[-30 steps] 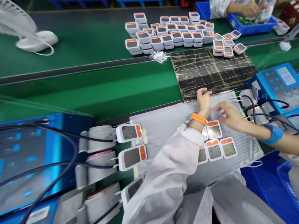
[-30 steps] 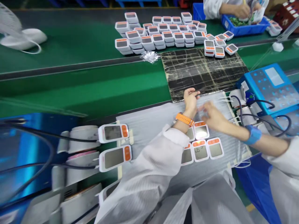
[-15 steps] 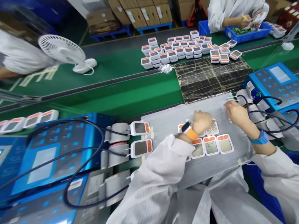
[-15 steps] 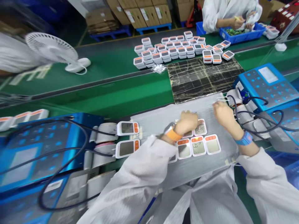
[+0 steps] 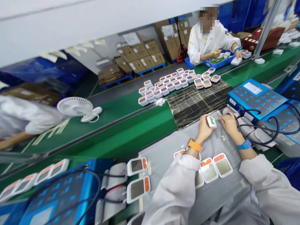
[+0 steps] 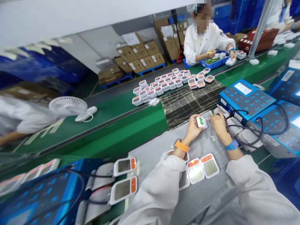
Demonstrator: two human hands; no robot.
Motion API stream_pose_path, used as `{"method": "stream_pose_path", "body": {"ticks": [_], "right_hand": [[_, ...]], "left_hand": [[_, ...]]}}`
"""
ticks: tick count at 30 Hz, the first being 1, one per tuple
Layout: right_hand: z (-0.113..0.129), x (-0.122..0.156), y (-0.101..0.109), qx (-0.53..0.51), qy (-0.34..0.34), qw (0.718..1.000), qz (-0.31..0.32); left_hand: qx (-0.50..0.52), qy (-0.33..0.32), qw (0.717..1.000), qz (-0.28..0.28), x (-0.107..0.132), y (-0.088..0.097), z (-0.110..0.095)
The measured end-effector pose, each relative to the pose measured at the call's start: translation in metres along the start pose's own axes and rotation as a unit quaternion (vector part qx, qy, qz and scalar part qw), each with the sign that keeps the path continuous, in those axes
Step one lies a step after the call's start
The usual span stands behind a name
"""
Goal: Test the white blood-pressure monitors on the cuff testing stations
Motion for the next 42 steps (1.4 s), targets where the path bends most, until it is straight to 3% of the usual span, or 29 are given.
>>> {"method": "stream_pose_path", "body": {"ticks": [3, 8, 27, 31, 37, 42], "right_hand": [[0.005, 0.001, 0.0, 0.002, 0.008, 1.0, 0.002], [0.011, -0.005, -0.004, 0.031, -0.002, 0.999, 0.035], [0.021, -0.011, -0.004, 0.024, -0.029, 0.998, 0.052], [0.018, -0.01, -0.002, -0.018, -0.032, 0.998, 0.055], [0.009, 0.003, 0.005, -0.111, 0.008, 0.993, 0.038], [0.008, 0.004, 0.005, -0.1, 0.04, 0.993, 0.049]], "left_hand": [[0.101, 0.061, 0.992, 0.034, -0.007, -0.006, 0.022], [0.126, 0.063, 0.989, 0.04, -0.002, -0.001, 0.033], [0.111, 0.026, 0.993, 0.039, -0.002, -0.006, 0.031], [0.101, 0.029, 0.994, 0.042, -0.002, -0.006, 0.03], [0.084, 0.035, 0.995, 0.027, -0.004, -0.002, 0.03], [0.086, 0.038, 0.995, 0.028, -0.004, -0.001, 0.031]]}}
Point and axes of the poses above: each hand's wrist, its own x-axis away from the middle knuckle, its own y-axis out of the back of the hand, z = x × y, the point moved 4 cm from there along -x, towards the middle knuckle, and after that the axes turned 2 degrees about z, right-handed, at the moved point
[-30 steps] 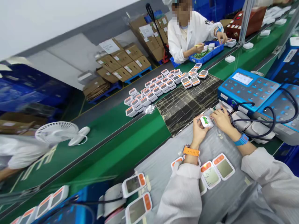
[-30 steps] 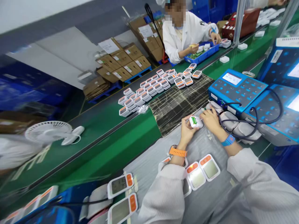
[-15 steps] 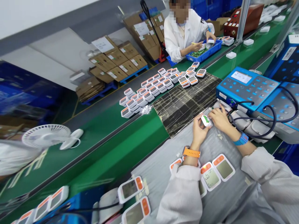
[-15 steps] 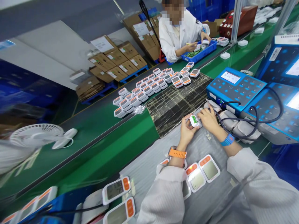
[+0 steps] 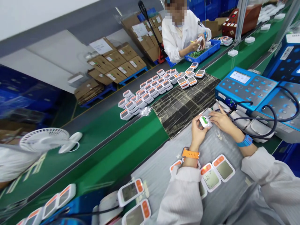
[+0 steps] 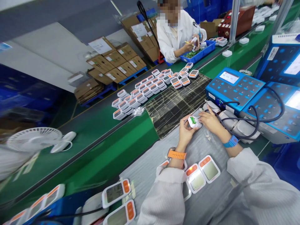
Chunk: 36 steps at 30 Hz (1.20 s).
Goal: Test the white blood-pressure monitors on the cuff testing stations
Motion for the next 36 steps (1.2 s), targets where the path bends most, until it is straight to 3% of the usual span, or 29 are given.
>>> {"method": "stream_pose_path", "body": {"ticks": [15, 27, 31, 36], "right_hand": [[0.01, -0.003, 0.006, 0.034, 0.02, 0.999, 0.017], [0.013, 0.0, -0.008, 0.09, 0.045, 0.995, 0.01], [0.009, 0.001, -0.008, 0.088, 0.044, 0.995, 0.005], [-0.001, 0.002, 0.0, 0.09, 0.03, 0.995, -0.013]], "left_hand": [[0.005, -0.018, 1.0, 0.0, 0.001, -0.001, 0.001], [-0.001, -0.066, 0.998, -0.003, 0.0, -0.002, 0.01], [-0.041, -0.087, 0.995, -0.002, -0.001, -0.004, 0.01], [-0.189, -0.134, 0.972, 0.027, -0.003, -0.02, -0.006]]}}
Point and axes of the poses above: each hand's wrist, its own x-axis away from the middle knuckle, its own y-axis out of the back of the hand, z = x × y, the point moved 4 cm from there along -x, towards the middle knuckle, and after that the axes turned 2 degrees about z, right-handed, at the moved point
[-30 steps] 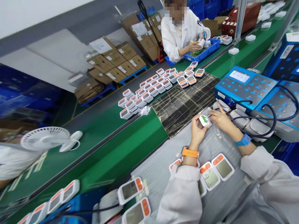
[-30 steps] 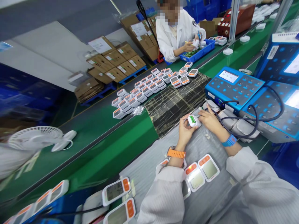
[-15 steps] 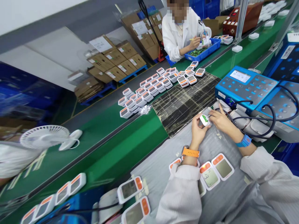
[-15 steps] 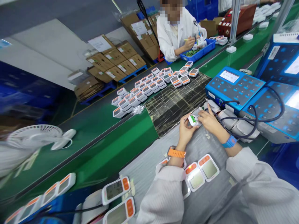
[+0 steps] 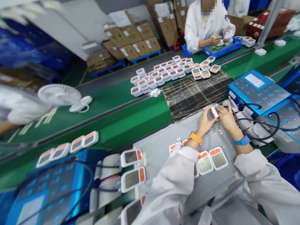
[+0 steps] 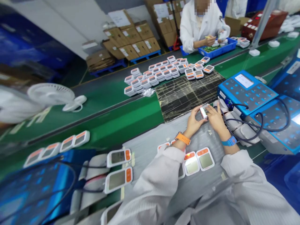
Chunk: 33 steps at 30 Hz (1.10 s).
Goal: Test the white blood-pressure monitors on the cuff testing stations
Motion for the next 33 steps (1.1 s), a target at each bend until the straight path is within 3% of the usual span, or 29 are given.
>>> {"method": "stream_pose_path", "body": {"ticks": [3, 7, 11, 15, 18, 21, 22, 24, 26, 27, 29, 33], "right_hand": [[-0.004, 0.001, 0.014, -0.041, -0.029, 0.997, -0.053], [-0.001, -0.002, 0.027, -0.084, -0.114, 0.985, -0.101], [0.007, -0.012, 0.018, -0.053, -0.157, 0.985, -0.051], [0.0, -0.02, 0.013, -0.057, -0.204, 0.976, -0.048], [0.004, -0.02, 0.024, -0.057, -0.211, 0.974, -0.063], [0.031, -0.008, 0.044, -0.063, -0.165, 0.983, -0.057], [0.045, -0.002, 0.047, -0.088, -0.142, 0.986, -0.017], [0.076, 0.014, 0.044, -0.187, -0.098, 0.968, 0.134], [0.104, 0.033, 0.037, -0.306, -0.088, 0.904, 0.285], [0.114, 0.04, 0.035, -0.354, -0.107, 0.872, 0.322], [0.121, 0.047, 0.034, -0.412, -0.168, 0.841, 0.309], [0.114, 0.047, 0.045, -0.437, -0.255, 0.849, 0.149]], "left_hand": [[-0.121, 0.032, 0.991, 0.054, -0.003, 0.002, -0.019], [-0.304, 0.133, 0.94, 0.081, 0.015, 0.033, -0.05], [-0.401, 0.172, 0.884, 0.168, 0.06, 0.063, -0.074], [-0.415, 0.126, 0.859, 0.272, 0.119, 0.063, -0.081], [-0.422, 0.064, 0.864, 0.266, 0.155, 0.051, -0.078], [-0.419, 0.035, 0.878, 0.228, 0.177, 0.046, -0.075], [-0.408, 0.032, 0.886, 0.217, 0.181, 0.048, -0.075], [-0.375, 0.03, 0.905, 0.2, 0.182, 0.055, -0.079], [-0.344, 0.025, 0.921, 0.183, 0.177, 0.063, -0.087], [-0.331, 0.02, 0.926, 0.179, 0.172, 0.066, -0.092], [-0.31, 0.011, 0.934, 0.18, 0.161, 0.069, -0.103], [-0.265, 0.039, 0.944, 0.19, 0.136, 0.057, -0.114]]}}
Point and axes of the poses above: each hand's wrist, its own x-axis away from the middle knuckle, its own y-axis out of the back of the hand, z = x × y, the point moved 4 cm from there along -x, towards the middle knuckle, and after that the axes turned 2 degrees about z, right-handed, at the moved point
